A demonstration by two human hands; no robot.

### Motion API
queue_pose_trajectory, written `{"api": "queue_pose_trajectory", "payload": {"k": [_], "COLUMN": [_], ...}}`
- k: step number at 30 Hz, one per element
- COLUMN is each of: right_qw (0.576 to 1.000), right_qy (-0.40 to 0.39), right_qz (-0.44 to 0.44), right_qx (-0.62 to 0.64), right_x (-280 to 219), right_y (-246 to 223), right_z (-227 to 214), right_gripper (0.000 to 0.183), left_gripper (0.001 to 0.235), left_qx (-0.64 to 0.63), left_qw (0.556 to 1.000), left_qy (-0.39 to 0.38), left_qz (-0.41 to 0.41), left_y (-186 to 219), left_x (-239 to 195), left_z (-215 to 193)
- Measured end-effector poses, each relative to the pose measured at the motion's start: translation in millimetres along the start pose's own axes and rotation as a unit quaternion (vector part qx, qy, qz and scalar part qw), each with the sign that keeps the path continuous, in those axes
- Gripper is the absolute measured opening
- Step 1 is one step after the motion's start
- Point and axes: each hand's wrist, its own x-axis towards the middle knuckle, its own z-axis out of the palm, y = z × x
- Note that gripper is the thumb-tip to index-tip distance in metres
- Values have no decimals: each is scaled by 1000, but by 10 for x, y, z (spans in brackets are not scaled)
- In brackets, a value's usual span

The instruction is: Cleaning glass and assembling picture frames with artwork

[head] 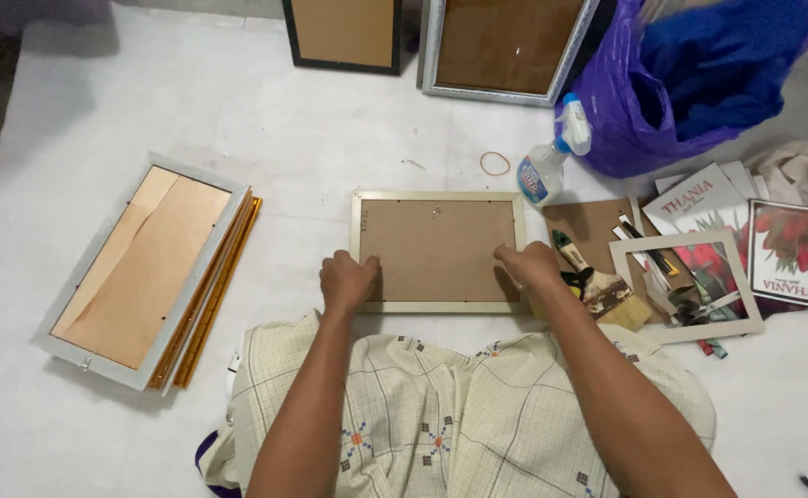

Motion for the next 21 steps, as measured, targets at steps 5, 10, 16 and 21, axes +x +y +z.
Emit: {"api": "queue_pose_trajectory", "payload": {"k": [5,10,16,21], "right_qw": [997,997,980,919], "right_qy": [17,20,106,64], "right_qz": [25,-8,-91,-156], "right_qx": [71,72,140,357], "right_x": [-143,172,38,-711], "right_y": [-131,26,-187,-555], "right_z": [-60,1,-204,-463], "right_gripper": [86,76,49,41], "left_gripper": [66,62,63,62], "left_qx": [-61,-94,-230,-269], "left_qw": [998,992,970,961], "left_qy": [29,63,57,66], "left_qz": [-22,-47,-47,-16], "left_y": [-70,-60,51,262], "left_x": [124,96,-49,-269], "left_z": [11,-90,-297,-455]}}
